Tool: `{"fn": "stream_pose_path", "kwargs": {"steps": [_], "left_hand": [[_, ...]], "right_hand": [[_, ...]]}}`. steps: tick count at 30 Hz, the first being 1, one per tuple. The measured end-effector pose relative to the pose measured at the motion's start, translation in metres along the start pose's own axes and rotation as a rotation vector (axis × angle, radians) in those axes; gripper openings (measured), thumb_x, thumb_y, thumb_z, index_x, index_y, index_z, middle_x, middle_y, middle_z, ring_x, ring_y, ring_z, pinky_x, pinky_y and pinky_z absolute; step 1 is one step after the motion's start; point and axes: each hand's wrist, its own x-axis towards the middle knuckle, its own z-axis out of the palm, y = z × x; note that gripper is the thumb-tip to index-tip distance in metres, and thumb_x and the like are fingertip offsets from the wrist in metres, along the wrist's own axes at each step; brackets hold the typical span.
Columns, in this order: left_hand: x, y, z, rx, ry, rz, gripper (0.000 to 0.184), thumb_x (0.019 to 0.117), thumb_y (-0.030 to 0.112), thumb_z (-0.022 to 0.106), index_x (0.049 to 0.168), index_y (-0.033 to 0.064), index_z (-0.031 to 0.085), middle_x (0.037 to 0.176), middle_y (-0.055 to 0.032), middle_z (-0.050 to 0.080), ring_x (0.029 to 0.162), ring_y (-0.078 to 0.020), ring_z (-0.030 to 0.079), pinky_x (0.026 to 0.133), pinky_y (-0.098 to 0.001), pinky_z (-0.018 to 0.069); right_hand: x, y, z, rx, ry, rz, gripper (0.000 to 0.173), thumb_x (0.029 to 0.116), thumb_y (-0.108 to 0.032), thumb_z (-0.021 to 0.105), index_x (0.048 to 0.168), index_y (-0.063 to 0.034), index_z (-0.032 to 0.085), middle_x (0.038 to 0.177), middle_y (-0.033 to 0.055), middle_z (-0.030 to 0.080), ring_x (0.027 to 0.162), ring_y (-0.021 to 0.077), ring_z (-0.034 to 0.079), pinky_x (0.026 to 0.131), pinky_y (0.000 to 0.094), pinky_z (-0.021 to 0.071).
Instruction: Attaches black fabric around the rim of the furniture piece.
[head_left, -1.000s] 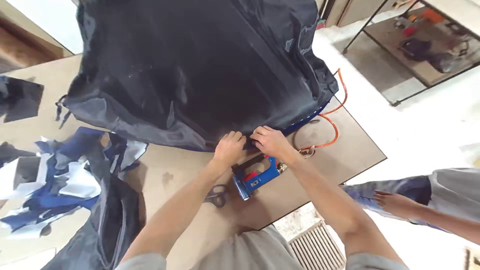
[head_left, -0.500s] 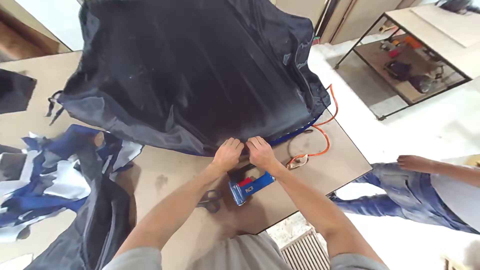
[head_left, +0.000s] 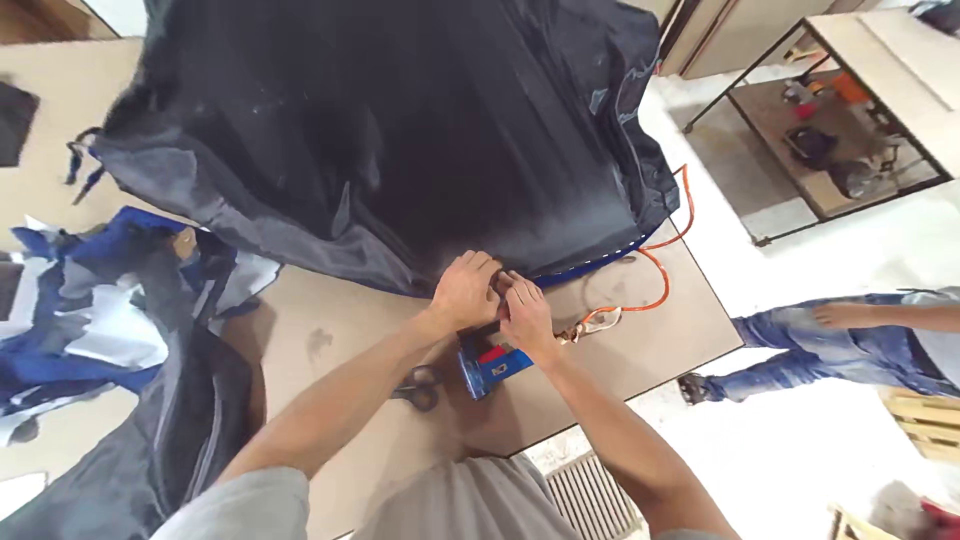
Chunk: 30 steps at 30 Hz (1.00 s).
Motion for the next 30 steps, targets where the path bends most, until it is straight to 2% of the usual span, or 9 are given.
{"fn": "stream_pose_path", "kwargs": {"steps": [2,5,12,15,20,23,26,28,30], "left_hand": [[-0.001,0.008,0.015,0.063,-0.052,-0.083,0.083,0.078,0.038,0.069,0.153,0.0098,0.048,0.161,-0.0103,0.044,0.15,-0.0276,0.039,0.119,-0.0491,0.0362],[-0.021,0.01,0.046,0.192,-0.071,-0.13,0.112,0.0702,0.052,0.073,0.162,0.0049,0.03,0.17,-0.0137,0.025,0.159,-0.0292,0.021,0.128,-0.0499,0.0185],[-0.05,0.006,0.068,0.254,0.041,-0.053,0.101,0.0775,0.046,0.068,0.162,0.0065,0.03,0.169,-0.0107,0.03,0.157,-0.0289,0.026,0.126,-0.0527,0.021],[-0.052,0.003,0.071,0.226,0.055,-0.028,0.095,0.0792,0.037,0.068,0.162,0.0083,0.031,0.169,-0.0108,0.03,0.157,-0.0291,0.026,0.126,-0.0535,0.0214],[-0.052,0.004,0.069,0.208,-0.004,-0.029,0.09,0.0868,0.032,0.062,0.164,0.0082,0.023,0.172,-0.0106,0.021,0.16,-0.0249,0.016,0.127,-0.0511,0.0166],[-0.052,0.0,0.067,0.16,-0.039,-0.01,0.086,0.0916,0.031,0.058,0.165,0.0076,0.019,0.174,-0.0107,0.013,0.161,-0.0254,0.007,0.129,-0.0501,0.0108],[-0.053,-0.003,0.064,0.113,-0.064,0.018,0.082,0.095,0.029,0.054,0.165,0.0078,0.018,0.174,-0.0108,0.008,0.161,-0.0255,0.003,0.129,-0.0496,0.0077],[-0.055,-0.005,0.065,0.072,-0.053,0.038,0.078,0.0969,0.029,0.051,0.165,0.0086,0.02,0.174,-0.0101,0.009,0.161,-0.0248,0.004,0.129,-0.0499,0.0074],[-0.056,-0.008,0.066,0.046,-0.021,0.037,0.075,0.0975,0.028,0.049,0.165,0.0099,0.022,0.174,-0.0091,0.012,0.161,-0.0241,0.006,0.129,-0.0512,0.0086]], "right_hand": [[-0.003,-0.001,0.001,0.01,0.007,0.001,0.02,0.091,-0.01,0.059,0.104,-0.0017,0.072,0.13,0.0124,0.071,0.129,0.0294,0.062,0.108,0.0432,0.0511],[-0.008,-0.001,0.002,0.004,0.016,0.0,0.029,0.0957,-0.003,0.054,0.117,-0.0039,0.073,0.135,0.0108,0.069,0.132,0.0277,0.061,0.111,0.0415,0.0493],[-0.008,0.003,-0.019,-0.023,-0.1,-0.01,0.032,0.0972,-0.01,0.053,0.122,-0.008,0.073,0.135,0.0071,0.069,0.132,0.0248,0.061,0.112,0.0409,0.0486],[-0.043,0.0,-0.057,-0.016,-0.183,-0.003,0.027,0.1008,-0.023,0.055,0.117,-0.0146,0.075,0.123,0.0081,0.072,0.118,0.0264,0.067,0.104,0.048,0.0523],[-0.114,-0.005,-0.061,-0.037,-0.674,-0.108,0.073,0.0932,-0.064,0.059,0.154,-0.0251,0.048,0.149,0.0153,0.054,0.142,0.0346,0.048,0.119,0.0565,0.0378],[-0.091,-0.007,-0.044,-0.106,-0.718,-0.213,0.059,0.0915,-0.04,0.072,0.143,-0.0142,0.059,0.13,0.0175,0.066,0.124,0.0363,0.063,0.104,0.0524,0.0524],[-0.07,-0.01,-0.053,-0.141,-0.832,-0.293,0.063,0.0832,-0.038,0.078,0.136,-0.0071,0.062,0.119,0.0175,0.07,0.108,0.0364,0.07,0.08,0.0525,0.0607],[-0.066,-0.024,-0.086,-0.079,-0.902,-0.123,0.064,0.0818,-0.039,0.079,0.134,-0.0065,0.063,0.117,0.0161,0.073,0.104,0.0348,0.073,0.077,0.0554,0.0606],[-0.066,-0.042,-0.125,0.098,-0.8,0.196,0.041,0.0821,-0.027,0.073,0.115,-0.0031,0.073,0.095,0.0107,0.077,0.082,0.024,0.075,0.07,0.0467,0.0619]]}}
